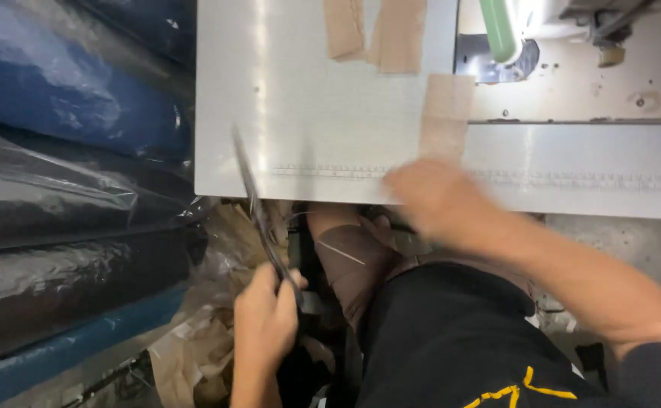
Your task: The person uses shears to cut a strip of beige fabric into smaller rectangular pieces on a white table. The person repeatedly positions the fabric, cuts it, and moves the cut pieces aside.
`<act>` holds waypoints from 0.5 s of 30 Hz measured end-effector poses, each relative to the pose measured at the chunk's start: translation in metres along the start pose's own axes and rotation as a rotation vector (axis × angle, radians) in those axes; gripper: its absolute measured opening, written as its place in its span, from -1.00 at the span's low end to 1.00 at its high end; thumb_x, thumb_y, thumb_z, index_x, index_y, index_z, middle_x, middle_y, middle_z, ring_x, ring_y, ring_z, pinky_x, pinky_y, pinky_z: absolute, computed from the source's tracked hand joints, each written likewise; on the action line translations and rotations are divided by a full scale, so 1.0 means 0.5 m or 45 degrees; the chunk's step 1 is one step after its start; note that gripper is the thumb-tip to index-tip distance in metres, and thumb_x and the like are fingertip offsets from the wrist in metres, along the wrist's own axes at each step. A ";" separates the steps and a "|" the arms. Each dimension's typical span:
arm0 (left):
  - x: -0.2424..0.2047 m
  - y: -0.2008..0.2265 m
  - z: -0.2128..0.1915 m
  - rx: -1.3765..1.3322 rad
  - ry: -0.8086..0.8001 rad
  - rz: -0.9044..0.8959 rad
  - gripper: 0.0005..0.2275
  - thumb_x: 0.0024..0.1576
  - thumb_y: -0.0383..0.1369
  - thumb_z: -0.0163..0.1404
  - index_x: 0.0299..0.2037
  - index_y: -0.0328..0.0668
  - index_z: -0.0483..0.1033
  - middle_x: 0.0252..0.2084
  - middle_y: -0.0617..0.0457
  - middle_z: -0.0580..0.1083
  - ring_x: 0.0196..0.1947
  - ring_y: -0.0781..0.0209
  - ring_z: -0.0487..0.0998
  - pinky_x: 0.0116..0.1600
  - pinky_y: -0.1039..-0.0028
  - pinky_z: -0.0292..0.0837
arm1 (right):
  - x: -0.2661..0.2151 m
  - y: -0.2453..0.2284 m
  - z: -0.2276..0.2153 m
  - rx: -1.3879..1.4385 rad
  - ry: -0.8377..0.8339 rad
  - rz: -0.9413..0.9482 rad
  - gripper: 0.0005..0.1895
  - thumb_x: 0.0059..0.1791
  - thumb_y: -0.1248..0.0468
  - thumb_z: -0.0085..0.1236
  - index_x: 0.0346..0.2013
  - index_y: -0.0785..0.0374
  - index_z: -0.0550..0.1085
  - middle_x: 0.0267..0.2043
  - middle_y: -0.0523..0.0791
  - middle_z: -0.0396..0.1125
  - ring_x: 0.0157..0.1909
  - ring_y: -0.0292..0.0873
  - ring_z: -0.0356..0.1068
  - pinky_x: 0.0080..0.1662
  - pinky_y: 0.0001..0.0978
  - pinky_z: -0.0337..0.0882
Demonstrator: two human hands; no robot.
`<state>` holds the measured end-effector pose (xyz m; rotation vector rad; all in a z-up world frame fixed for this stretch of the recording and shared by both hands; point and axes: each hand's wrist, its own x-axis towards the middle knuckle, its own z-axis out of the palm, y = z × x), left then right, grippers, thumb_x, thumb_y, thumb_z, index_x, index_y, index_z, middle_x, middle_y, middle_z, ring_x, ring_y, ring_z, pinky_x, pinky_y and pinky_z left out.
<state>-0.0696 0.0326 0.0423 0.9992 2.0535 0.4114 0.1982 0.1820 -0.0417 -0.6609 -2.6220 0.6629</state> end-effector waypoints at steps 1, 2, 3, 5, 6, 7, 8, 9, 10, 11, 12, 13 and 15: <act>0.026 0.021 -0.009 0.299 -0.026 -0.062 -0.79 0.16 -0.18 -0.10 -0.34 -0.06 0.54 -0.29 -0.06 0.67 -0.15 -0.23 0.60 -0.05 0.16 0.38 | -0.067 0.055 -0.003 -0.294 0.167 0.226 -0.31 -0.33 0.59 0.11 0.12 0.30 0.47 0.13 0.01 0.44 0.20 0.12 0.39 0.17 0.07 0.39; 0.053 0.044 -0.009 0.312 -0.032 -0.067 -0.79 0.16 -0.18 -0.10 -0.34 -0.06 0.54 -0.29 -0.06 0.67 -0.15 -0.23 0.60 -0.05 0.16 0.38 | -0.061 0.070 -0.040 -0.282 0.169 0.236 -0.31 -0.33 0.59 0.11 0.12 0.30 0.47 0.13 0.01 0.44 0.20 0.12 0.39 0.17 0.07 0.39; 0.079 0.066 -0.008 0.451 -0.006 -0.048 -0.77 0.21 -0.19 -0.14 -0.33 -0.17 0.42 -0.31 -0.19 0.60 -0.20 -0.37 0.54 -0.08 0.03 0.33 | -0.056 0.086 -0.077 -0.406 0.150 0.506 -0.66 -0.13 0.57 -0.04 -0.08 0.31 0.41 -0.20 -0.02 0.33 -0.13 0.08 0.36 -0.13 0.01 0.39; 0.127 0.095 -0.010 0.610 0.011 -0.026 -0.74 0.25 -0.21 -0.19 -0.33 -0.27 0.30 -0.32 -0.33 0.54 -0.25 -0.51 0.47 -0.11 -0.11 0.28 | -0.051 0.115 -0.098 -0.513 0.134 0.793 -0.85 0.08 0.55 -0.18 -0.28 0.32 0.35 -0.53 -0.05 0.23 -0.46 0.05 0.33 -0.44 -0.06 0.39; 0.149 0.108 -0.007 0.636 0.063 0.008 -0.75 0.28 -0.22 -0.16 -0.29 -0.28 0.32 -0.31 -0.29 0.52 -0.27 -0.43 0.48 -0.14 -0.08 0.31 | -0.048 0.136 -0.091 -0.617 0.310 0.655 -0.91 0.05 0.51 -0.05 -0.21 0.31 0.36 -0.35 -0.06 0.26 -0.33 0.06 0.31 -0.36 -0.08 0.40; 0.172 0.122 -0.005 0.662 0.114 0.043 -0.77 0.31 -0.24 -0.13 -0.25 -0.28 0.34 -0.30 -0.25 0.51 -0.28 -0.36 0.49 -0.17 -0.05 0.34 | -0.045 0.158 -0.084 -0.720 0.484 0.514 -0.85 0.02 0.48 0.07 -0.13 0.30 0.38 -0.17 -0.08 0.29 -0.19 0.06 0.30 -0.29 -0.11 0.40; 0.180 0.133 -0.006 0.670 0.110 0.045 -0.77 0.31 -0.24 -0.13 -0.25 -0.28 0.34 -0.30 -0.25 0.51 -0.28 -0.36 0.49 -0.17 -0.05 0.34 | -0.039 0.159 -0.083 -0.716 0.485 0.522 -0.85 0.02 0.48 0.07 -0.13 0.30 0.38 -0.17 -0.08 0.29 -0.19 0.06 0.30 -0.29 -0.11 0.40; 0.190 0.145 -0.007 0.576 0.156 0.066 -0.81 0.27 -0.29 -0.11 -0.08 -0.28 0.32 -0.25 -0.14 0.51 -0.23 -0.26 0.51 -0.14 0.03 0.36 | -0.032 0.162 -0.081 -0.690 0.497 0.490 -0.87 0.03 0.41 0.21 -0.17 0.31 0.44 -0.15 -0.11 0.33 -0.22 0.02 0.30 -0.24 -0.11 0.43; 0.198 0.156 -0.007 0.479 0.202 0.081 -0.73 0.24 -0.34 -0.08 0.08 -0.27 0.30 -0.20 -0.03 0.51 -0.17 -0.16 0.52 -0.12 0.10 0.37 | -0.024 0.166 -0.080 -0.662 0.506 0.452 -0.84 0.03 0.35 0.35 -0.21 0.33 0.50 -0.12 -0.13 0.37 -0.24 -0.02 0.29 -0.18 -0.11 0.46; 0.207 0.158 -0.009 0.484 0.199 0.077 -0.73 0.24 -0.34 -0.08 0.08 -0.27 0.30 -0.20 -0.03 0.51 -0.17 -0.16 0.52 -0.12 0.10 0.37 | -0.027 0.172 -0.076 -0.656 0.504 0.456 -0.84 0.03 0.35 0.35 -0.21 0.33 0.50 -0.12 -0.13 0.37 -0.24 -0.02 0.29 -0.18 -0.11 0.46; 0.216 0.159 -0.010 0.569 0.156 0.114 -0.82 0.25 -0.35 -0.08 -0.03 -0.22 0.31 -0.26 -0.04 0.49 -0.24 -0.13 0.49 -0.17 0.11 0.35 | -0.029 0.177 -0.072 -0.598 0.524 0.451 -0.80 0.01 0.33 0.39 -0.19 0.32 0.51 -0.08 -0.14 0.40 -0.19 0.01 0.32 -0.12 -0.10 0.43; 0.226 0.159 -0.013 0.654 0.111 0.152 -0.90 0.26 -0.35 -0.09 -0.14 -0.17 0.31 -0.31 -0.04 0.47 -0.31 -0.10 0.45 -0.23 0.12 0.32 | -0.030 0.182 -0.068 -0.540 0.544 0.447 -0.77 -0.01 0.32 0.43 -0.17 0.31 0.52 -0.05 -0.14 0.42 -0.14 0.03 0.34 -0.06 -0.08 0.41; 0.230 0.167 -0.023 0.704 0.064 0.143 -0.85 0.26 -0.30 -0.05 -0.12 -0.18 0.36 -0.26 -0.04 0.49 -0.26 -0.09 0.46 -0.20 0.13 0.34 | -0.034 0.182 -0.074 -0.435 0.536 0.450 -0.79 -0.01 0.37 0.39 -0.20 0.31 0.48 -0.03 -0.13 0.43 -0.13 0.04 0.33 -0.09 -0.06 0.36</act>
